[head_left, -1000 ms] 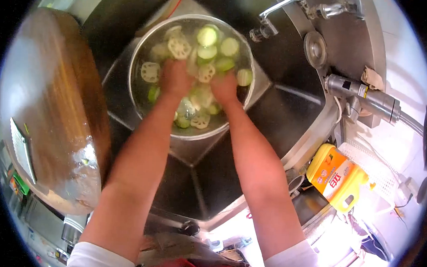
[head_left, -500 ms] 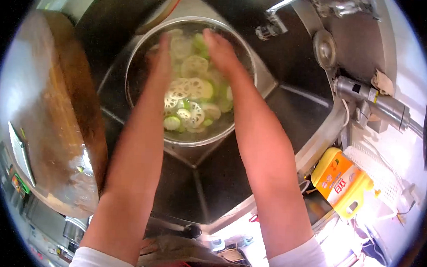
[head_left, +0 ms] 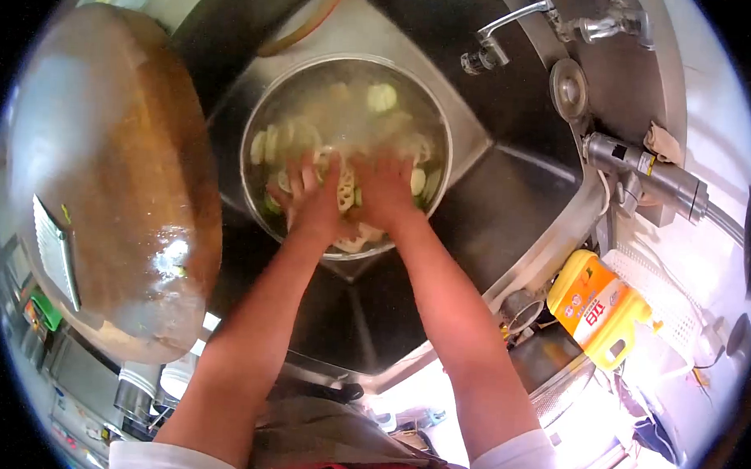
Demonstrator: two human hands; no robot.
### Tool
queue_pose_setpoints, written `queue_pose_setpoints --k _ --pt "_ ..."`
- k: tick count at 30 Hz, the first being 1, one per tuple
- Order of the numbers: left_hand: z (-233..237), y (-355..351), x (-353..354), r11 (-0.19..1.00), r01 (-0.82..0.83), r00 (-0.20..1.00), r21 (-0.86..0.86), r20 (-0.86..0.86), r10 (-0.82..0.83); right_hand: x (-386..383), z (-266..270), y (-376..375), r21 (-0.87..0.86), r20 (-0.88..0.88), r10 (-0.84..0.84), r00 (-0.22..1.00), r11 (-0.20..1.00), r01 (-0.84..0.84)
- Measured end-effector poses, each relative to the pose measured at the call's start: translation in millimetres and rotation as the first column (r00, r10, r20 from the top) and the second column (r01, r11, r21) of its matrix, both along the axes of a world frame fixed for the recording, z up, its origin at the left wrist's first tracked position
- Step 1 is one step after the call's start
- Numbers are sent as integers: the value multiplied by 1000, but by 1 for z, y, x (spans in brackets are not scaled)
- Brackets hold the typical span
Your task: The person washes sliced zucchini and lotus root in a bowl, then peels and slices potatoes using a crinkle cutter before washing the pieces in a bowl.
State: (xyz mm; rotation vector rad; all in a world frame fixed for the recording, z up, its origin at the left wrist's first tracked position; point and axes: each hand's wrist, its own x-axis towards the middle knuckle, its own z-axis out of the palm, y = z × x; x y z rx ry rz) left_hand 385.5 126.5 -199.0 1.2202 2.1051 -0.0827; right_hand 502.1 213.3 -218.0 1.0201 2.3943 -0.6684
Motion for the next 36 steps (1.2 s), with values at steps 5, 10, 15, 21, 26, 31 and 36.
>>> queue_pose_setpoints --k 5,10,15,21,26,31,36 --pt "-54 16 -21 884 -448 893 135 116 435 -33 -17 18 91 152 -144 978 987 132" --pt "-68 28 -69 909 -402 875 113 339 345 -13 -76 46 42 36 -323 946 946 321" --pt "-40 9 -16 629 -652 741 424 179 647 10 -42 44 206 -352 -171 920 945 255" --pt "-96 18 -10 341 -936 325 -81 163 931 4 -94 -7 -387 96 -989 110 65 920" --pt "-69 33 -19 358 -921 193 -152 621 760 -10 -30 17 -857 280 -960 -25 -261 445" --pt "-34 24 -24 531 -847 394 2 672 626 -15 39 33 -649 -153 -739 656 576 496" --pt "-32 -20 16 639 -754 650 155 314 692 9 1 -49 -263 -247 -631 735 774 576"
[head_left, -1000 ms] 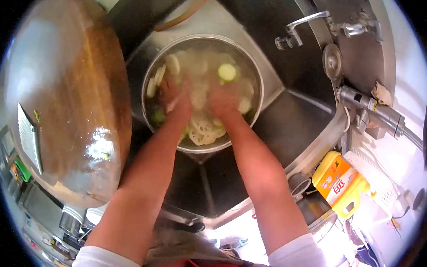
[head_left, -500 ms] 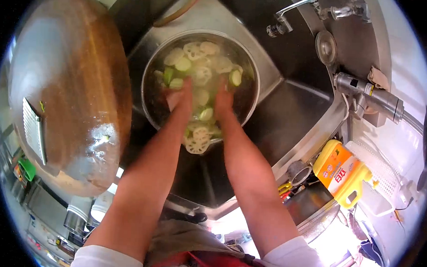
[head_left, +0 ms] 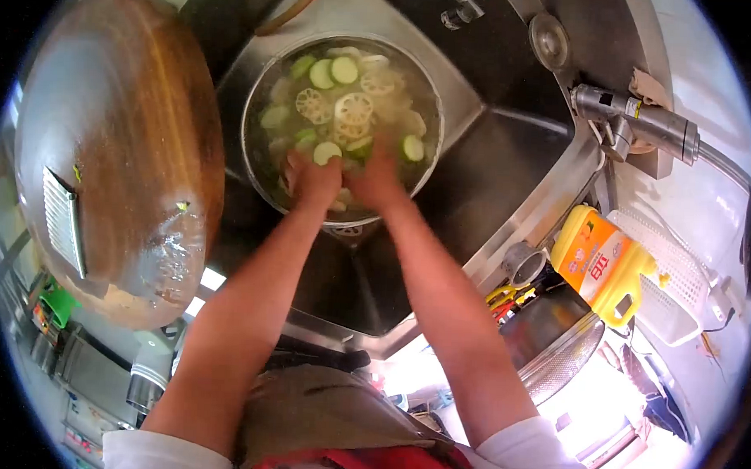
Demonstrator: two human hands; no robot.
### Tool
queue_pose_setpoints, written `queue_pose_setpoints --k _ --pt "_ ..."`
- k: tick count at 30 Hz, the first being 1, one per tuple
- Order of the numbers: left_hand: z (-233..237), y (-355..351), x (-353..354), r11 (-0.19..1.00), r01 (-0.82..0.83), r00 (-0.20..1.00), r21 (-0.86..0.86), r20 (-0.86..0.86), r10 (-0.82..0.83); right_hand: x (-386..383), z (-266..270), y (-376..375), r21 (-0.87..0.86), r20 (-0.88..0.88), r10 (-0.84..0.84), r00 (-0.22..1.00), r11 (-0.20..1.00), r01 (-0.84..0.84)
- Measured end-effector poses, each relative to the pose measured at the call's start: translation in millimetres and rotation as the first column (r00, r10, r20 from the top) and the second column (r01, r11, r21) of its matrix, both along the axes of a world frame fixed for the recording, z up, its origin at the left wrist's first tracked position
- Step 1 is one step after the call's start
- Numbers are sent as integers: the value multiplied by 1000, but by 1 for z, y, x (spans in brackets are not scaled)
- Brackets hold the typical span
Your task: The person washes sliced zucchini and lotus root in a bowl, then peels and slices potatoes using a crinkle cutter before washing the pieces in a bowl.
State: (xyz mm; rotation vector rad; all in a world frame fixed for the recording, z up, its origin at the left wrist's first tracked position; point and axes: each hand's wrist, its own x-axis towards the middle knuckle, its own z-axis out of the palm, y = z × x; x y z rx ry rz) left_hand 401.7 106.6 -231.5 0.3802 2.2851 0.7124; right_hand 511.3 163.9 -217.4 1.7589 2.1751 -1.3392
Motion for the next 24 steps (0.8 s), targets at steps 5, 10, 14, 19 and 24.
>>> queue_pose_setpoints --k 5,10,14,19,24 --pt "6 22 -8 994 107 967 -18 236 -100 -11 -75 -35 212 364 -163 917 973 89" --pt "6 65 -44 994 36 944 101 322 -66 -36 -37 14 -377 83 -677 732 658 652" --pt "-17 58 -45 914 -199 963 353 245 115 5 -7 -17 131 -264 -524 810 812 568" --pt "-101 -15 -48 958 258 958 -128 -94 -270 17 37 -113 -220 205 125 971 972 -79" --pt "-105 -28 -33 783 522 705 -339 -345 -620 61 -85 -184 -86 436 508 743 845 -527"
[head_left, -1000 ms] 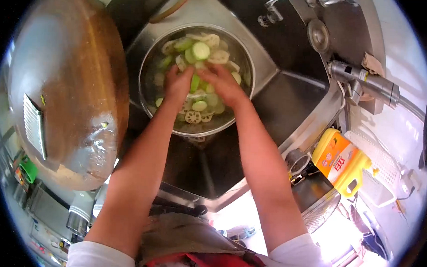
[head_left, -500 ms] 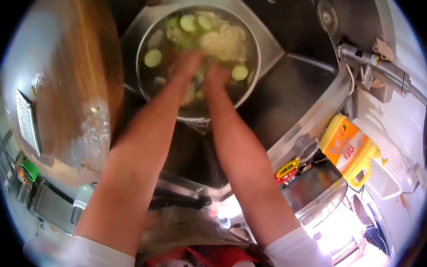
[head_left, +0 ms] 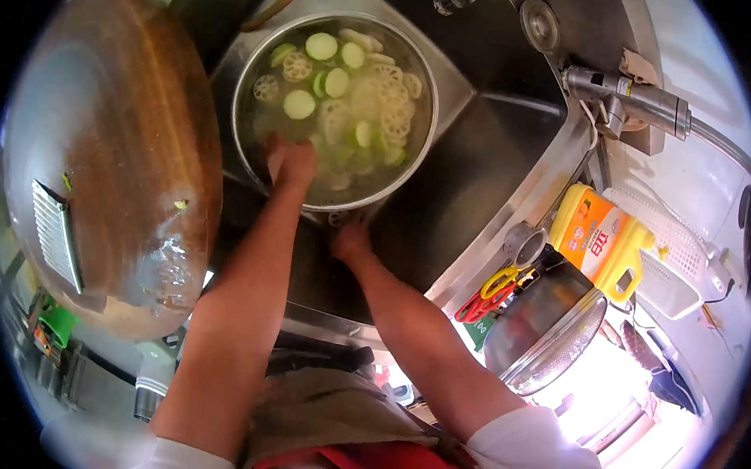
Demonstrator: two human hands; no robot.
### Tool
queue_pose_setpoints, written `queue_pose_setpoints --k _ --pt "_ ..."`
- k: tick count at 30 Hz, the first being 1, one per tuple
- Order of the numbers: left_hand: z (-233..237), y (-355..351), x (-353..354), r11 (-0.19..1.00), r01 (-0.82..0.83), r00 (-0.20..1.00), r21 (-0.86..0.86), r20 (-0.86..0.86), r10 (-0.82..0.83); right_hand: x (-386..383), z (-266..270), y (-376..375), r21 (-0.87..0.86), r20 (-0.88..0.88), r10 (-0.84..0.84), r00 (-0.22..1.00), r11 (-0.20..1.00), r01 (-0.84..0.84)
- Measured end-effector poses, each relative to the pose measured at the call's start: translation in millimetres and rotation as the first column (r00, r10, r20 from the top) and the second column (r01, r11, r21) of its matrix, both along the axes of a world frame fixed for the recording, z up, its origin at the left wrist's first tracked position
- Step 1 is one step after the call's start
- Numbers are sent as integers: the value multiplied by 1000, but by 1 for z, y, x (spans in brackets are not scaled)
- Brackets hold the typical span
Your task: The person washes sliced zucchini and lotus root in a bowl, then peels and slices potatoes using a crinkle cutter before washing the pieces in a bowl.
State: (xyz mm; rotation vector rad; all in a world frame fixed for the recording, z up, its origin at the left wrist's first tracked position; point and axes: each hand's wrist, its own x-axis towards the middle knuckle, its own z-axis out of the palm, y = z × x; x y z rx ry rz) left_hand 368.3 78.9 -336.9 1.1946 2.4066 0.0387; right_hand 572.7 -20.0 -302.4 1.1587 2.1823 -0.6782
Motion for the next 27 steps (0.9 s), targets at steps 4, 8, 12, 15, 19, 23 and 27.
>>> queue_pose_setpoints --k 4,8,12,15,19,23,27 --pt "1 2 -8 984 162 986 -79 -9 -164 -11 -36 10 56 -31 -433 901 899 434" --pt "94 42 -22 820 254 945 -512 314 -97 -10 -34 19 -204 175 -415 893 872 445" --pt "-28 1 3 983 2 973 -184 227 40 -15 37 20 -336 36 -494 869 812 476" --pt "-34 2 -2 876 -483 836 0 298 461 -41 127 62 -416 -233 -707 668 694 588" --pt "-32 12 -5 813 -582 790 27 256 557 -69 155 149 -192 -335 -625 705 778 598" --pt "94 68 -34 611 -781 614 127 331 716 -82 134 261 27 -411 -456 789 860 510" --pt "116 123 -40 577 -808 544 117 525 655 -105 66 346 -223 -498 -580 645 804 551"
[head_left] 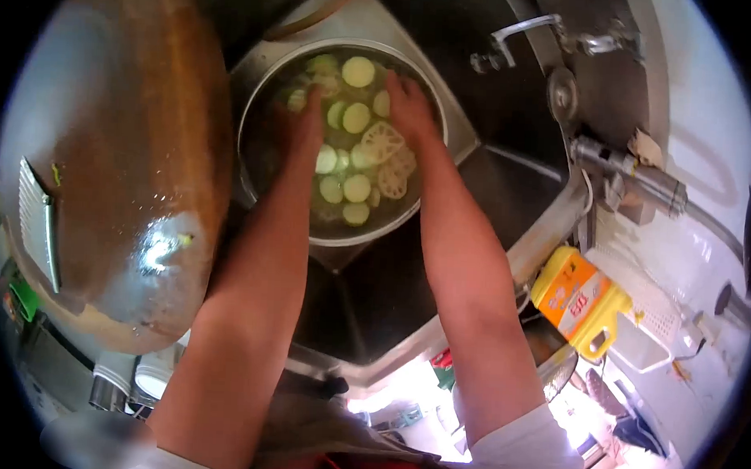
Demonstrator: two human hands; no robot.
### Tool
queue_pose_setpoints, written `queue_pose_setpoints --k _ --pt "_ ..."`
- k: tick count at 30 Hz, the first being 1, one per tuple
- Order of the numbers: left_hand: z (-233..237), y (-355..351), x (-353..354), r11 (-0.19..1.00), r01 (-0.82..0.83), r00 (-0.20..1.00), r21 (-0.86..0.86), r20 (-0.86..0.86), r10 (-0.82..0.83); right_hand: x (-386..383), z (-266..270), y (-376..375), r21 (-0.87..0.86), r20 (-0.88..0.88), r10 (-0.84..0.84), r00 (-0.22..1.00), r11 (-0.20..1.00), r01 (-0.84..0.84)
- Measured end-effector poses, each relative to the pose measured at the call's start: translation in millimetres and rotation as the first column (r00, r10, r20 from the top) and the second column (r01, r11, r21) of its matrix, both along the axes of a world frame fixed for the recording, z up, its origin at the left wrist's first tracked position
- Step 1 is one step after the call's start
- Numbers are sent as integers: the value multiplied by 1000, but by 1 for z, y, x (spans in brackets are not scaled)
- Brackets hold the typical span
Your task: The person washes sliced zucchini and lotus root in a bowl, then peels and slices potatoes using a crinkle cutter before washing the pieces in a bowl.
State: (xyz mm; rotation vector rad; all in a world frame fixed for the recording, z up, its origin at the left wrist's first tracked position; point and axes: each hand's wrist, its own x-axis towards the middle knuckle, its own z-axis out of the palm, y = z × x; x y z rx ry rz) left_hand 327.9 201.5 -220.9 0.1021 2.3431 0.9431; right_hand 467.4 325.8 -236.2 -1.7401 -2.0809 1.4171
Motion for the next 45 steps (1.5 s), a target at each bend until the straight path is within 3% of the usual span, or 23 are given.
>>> queue_pose_setpoints --k 2,3,5,6,8,10,12,14,17,21,23,25,26,28,30,32,34,35,36,38,40,42,45 --pt "7 17 -4 990 120 992 -72 47 -117 -21 -23 4 -142 -18 6 1000 990 -8" --pt "-7 17 -7 992 47 971 117 229 -73 -28 -22 1 -230 -92 -1 996 973 -21" --pt "-32 19 -7 884 -185 815 428 570 -105 -27 -21 -1 -699 -150 -315 937 704 124" --pt "-31 13 -4 918 -73 805 389 567 -177 -18 -18 -2 -863 -103 -474 874 479 158" --pt "-9 6 -14 931 158 774 329 545 -324 -2 -15 -3 -849 -88 -463 882 498 177" --pt "24 -7 -9 837 495 777 235 311 -547 17 -4 -20 -863 -160 -497 853 490 123" --pt "44 -26 6 675 738 675 -28 18 -737 32 26 -43 -549 -273 -218 937 835 34" --pt "55 -49 38 544 763 604 -349 85 -792 34 38 -81 -30 -80 66 995 997 -69" --pt "51 -79 71 448 758 569 -475 145 -810 42 5 -138 601 387 51 921 743 -294" --pt "0 -84 67 460 743 524 -487 -4 -851 32 -39 -151 449 489 -45 871 869 -207" --pt "-4 -64 66 441 717 505 -540 -33 -862 23 -36 -129 518 325 -136 936 854 -55" --pt "-96 -48 68 686 568 564 -455 -391 -727 10 -46 -111 413 496 -157 854 908 -72" --pt "-125 -53 70 777 497 562 -387 -539 -627 14 -55 -99 329 586 -16 810 918 -219" --pt "-68 -46 47 839 526 751 -141 -386 -536 34 -78 -66 130 716 248 653 871 -473" --pt "-39 -35 31 901 432 872 41 -274 -406 46 -127 -59 80 736 166 657 941 -328" --pt "-31 -39 23 953 269 949 136 -205 -239 41 -116 -69 216 648 62 759 941 -260" --pt "-16 -57 10 877 445 769 -180 -425 -478 31 -52 -122 512 409 -11 912 830 -220" --pt "-12 -66 4 805 483 643 -345 -484 -593 30 -45 -137 624 432 37 901 709 -328" --pt "-13 -69 2 867 387 669 -315 -551 -499 29 -41 -149 712 464 82 882 559 -426" --pt "-23 -78 -5 956 176 685 -234 -668 -290 31 -34 -145 593 548 225 806 576 -563" --pt "-84 -99 -22 961 63 753 -269 -619 -223 31 -15 -111 115 536 446 716 802 -586" --pt "-135 -119 -36 950 -11 843 -311 -514 -158 44 12 -79 264 312 -17 950 962 -69" --pt "-103 -119 -29 922 -11 959 -387 -266 -100 71 -3 -31 706 181 -228 957 707 34"
